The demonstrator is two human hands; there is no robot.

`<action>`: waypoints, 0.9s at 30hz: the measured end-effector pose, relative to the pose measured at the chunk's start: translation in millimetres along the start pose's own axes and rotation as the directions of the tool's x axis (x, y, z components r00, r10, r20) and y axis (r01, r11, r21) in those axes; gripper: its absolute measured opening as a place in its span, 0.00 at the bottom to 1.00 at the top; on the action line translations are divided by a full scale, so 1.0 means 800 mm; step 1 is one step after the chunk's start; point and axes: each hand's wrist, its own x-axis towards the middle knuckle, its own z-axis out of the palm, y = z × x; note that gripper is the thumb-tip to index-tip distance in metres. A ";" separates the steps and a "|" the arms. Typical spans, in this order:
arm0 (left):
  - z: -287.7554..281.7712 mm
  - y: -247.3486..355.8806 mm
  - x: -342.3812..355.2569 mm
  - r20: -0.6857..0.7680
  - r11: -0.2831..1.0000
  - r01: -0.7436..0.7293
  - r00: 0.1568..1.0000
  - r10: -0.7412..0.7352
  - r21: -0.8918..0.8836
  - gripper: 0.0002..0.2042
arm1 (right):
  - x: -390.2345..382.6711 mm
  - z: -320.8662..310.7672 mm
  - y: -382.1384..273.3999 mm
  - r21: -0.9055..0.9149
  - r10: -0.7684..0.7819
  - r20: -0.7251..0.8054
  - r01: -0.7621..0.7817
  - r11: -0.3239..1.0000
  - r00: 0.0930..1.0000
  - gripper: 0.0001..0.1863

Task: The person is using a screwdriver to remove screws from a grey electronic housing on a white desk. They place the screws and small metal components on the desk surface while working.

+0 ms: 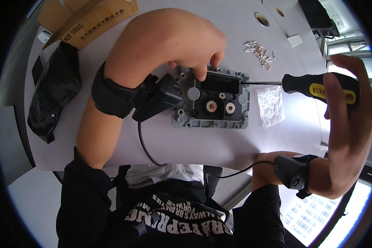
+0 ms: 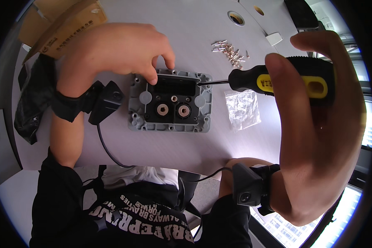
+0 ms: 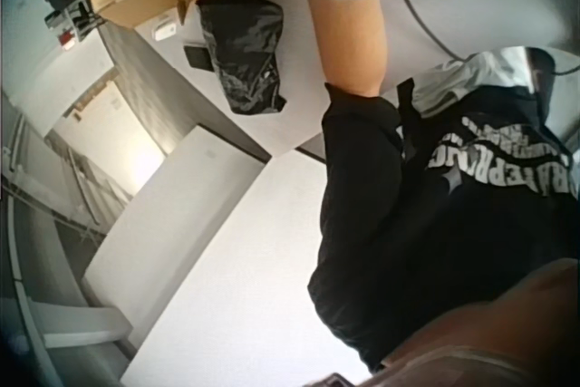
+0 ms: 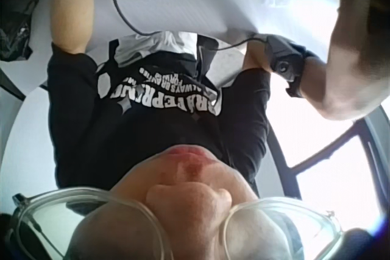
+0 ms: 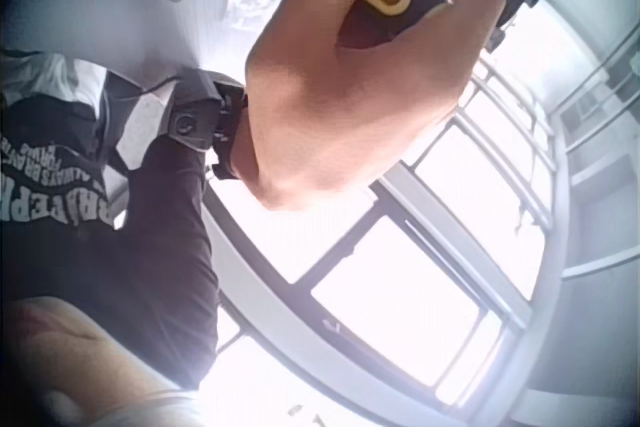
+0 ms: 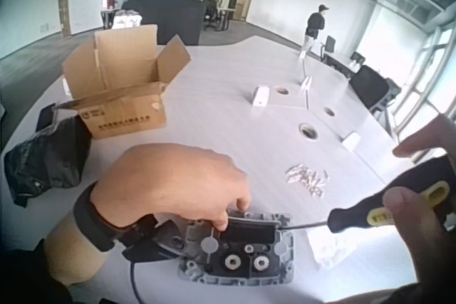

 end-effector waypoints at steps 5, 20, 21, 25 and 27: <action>-0.008 0.006 -0.006 0.026 1.000 0.014 1.000 -0.014 -0.002 0.20 | 0.007 -0.002 0.001 -0.122 -0.031 0.053 0.038 0.992 0.998 0.38; -0.007 0.003 -0.006 0.007 0.998 -0.048 0.999 0.048 -0.032 0.19 | 0.008 0.020 -0.013 0.703 0.367 -0.091 -0.202 0.682 0.926 0.26; -0.010 0.006 -0.006 0.029 1.000 -0.020 0.999 0.021 -0.018 0.19 | 0.008 0.021 -0.012 0.732 0.377 -0.091 -0.195 0.653 0.922 0.26; 0.007 -0.001 -0.007 -0.187 0.973 -0.140 0.967 0.174 0.182 0.17 | 0.013 0.013 -0.011 0.631 0.417 -0.049 -0.295 0.718 0.908 0.28; 0.011 -0.001 -0.012 -0.303 0.978 -0.166 0.932 0.198 0.129 0.17 | 0.026 0.004 -0.012 0.509 0.474 0.017 -0.416 0.754 0.880 0.29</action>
